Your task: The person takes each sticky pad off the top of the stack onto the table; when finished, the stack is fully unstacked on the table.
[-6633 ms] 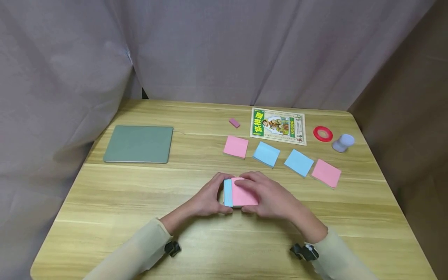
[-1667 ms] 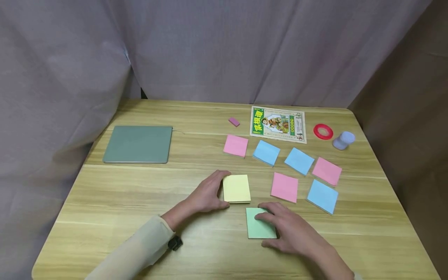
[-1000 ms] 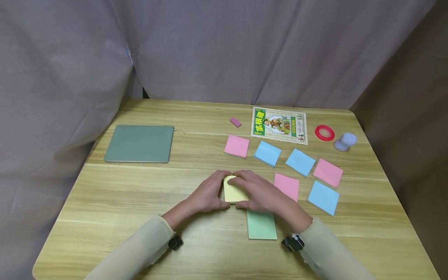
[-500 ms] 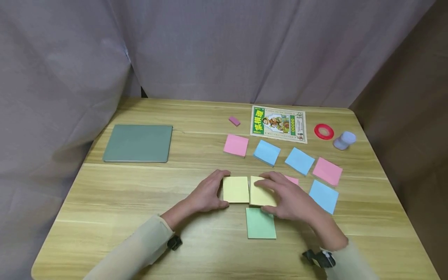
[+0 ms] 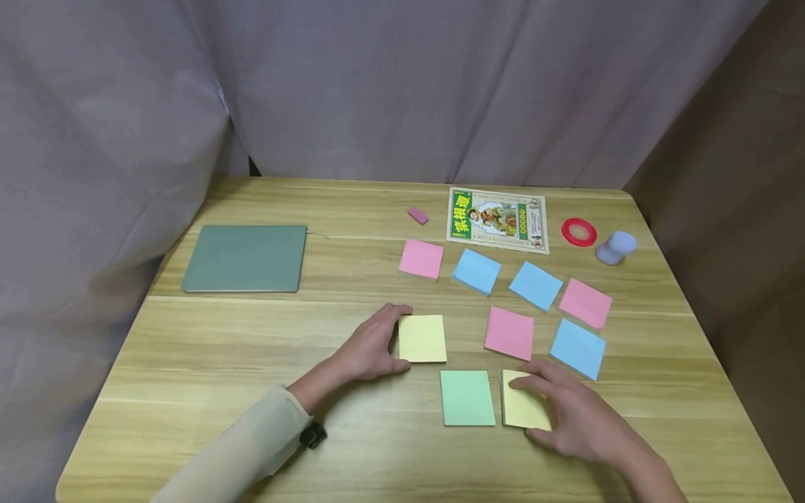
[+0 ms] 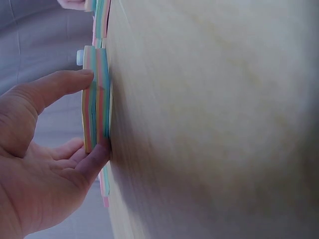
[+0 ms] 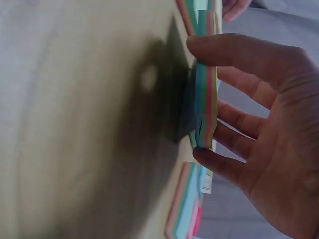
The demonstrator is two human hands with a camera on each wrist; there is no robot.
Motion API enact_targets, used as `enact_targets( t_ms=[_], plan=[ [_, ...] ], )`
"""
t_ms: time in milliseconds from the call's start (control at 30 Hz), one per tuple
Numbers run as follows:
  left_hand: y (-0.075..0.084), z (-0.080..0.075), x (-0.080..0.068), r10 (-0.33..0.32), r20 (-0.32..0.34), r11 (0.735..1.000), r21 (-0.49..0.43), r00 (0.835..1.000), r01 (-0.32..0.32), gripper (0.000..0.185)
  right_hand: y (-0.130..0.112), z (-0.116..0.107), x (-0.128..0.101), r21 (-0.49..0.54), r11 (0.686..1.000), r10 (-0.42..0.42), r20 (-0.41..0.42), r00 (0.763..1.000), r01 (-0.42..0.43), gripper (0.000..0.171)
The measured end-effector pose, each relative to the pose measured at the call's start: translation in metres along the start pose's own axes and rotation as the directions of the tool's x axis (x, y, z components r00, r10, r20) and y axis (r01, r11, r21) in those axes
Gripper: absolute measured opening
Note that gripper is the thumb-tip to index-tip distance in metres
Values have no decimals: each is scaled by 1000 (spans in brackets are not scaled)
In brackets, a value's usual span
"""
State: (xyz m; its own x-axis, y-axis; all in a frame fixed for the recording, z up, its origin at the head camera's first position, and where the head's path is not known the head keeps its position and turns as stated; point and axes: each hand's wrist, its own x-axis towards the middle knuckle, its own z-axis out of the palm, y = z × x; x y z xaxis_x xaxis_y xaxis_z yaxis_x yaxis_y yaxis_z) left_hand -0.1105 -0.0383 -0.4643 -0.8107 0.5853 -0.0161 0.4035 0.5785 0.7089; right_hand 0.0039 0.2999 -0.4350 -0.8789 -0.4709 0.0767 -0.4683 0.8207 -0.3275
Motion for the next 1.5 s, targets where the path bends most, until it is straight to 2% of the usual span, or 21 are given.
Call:
enact_targets(
  t_ms=[233, 467, 600, 733, 900, 1033, 1167, 1300, 1500],
  plan=[
    [1, 0, 0, 7, -2, 1000, -9, 1000, -7, 88, 2, 7, -2, -38, 999, -3, 5, 1000, 3, 67],
    [1, -1, -1, 2, -1, 1000, -1, 1000, -2, 89, -8, -10, 10, -25, 999, 37, 23, 999, -37, 60],
    [0, -2, -1, -7, 1, 1000, -6, 1000, 7, 91, -20, -15, 39, 22, 1000, 9, 25, 1000, -10, 53],
    [0, -2, -2, -20, 20, 1000, -7, 1000, 20, 94, -34, -6, 81, 41, 997, -63, 75, 995, 60, 53],
    [0, -2, 0, -12, 34, 1000, 13, 999, 11, 94, -44, 14, 127, 26, 984, -179, 173, 969, 177, 62],
    [0, -1, 1, -1, 43, 1000, 28, 999, 0, 94, -46, 26, 147, 21, 979, -204, 231, 951, 205, 68],
    [0, -1, 2, 3, 42, 999, 44, 999, -5, 94, -46, 30, 154, 30, 980, -197, 249, 948, 196, 71],
    [1, -2, 3, -2, 33, 999, 55, 999, 0, 93, -43, 26, 154, 38, 987, -158, 237, 959, 153, 68],
    [1, -1, 3, -5, 22, 998, 57, 1000, 3, 91, -20, -1, 128, 72, 997, -50, 174, 984, 38, 67]
  ],
)
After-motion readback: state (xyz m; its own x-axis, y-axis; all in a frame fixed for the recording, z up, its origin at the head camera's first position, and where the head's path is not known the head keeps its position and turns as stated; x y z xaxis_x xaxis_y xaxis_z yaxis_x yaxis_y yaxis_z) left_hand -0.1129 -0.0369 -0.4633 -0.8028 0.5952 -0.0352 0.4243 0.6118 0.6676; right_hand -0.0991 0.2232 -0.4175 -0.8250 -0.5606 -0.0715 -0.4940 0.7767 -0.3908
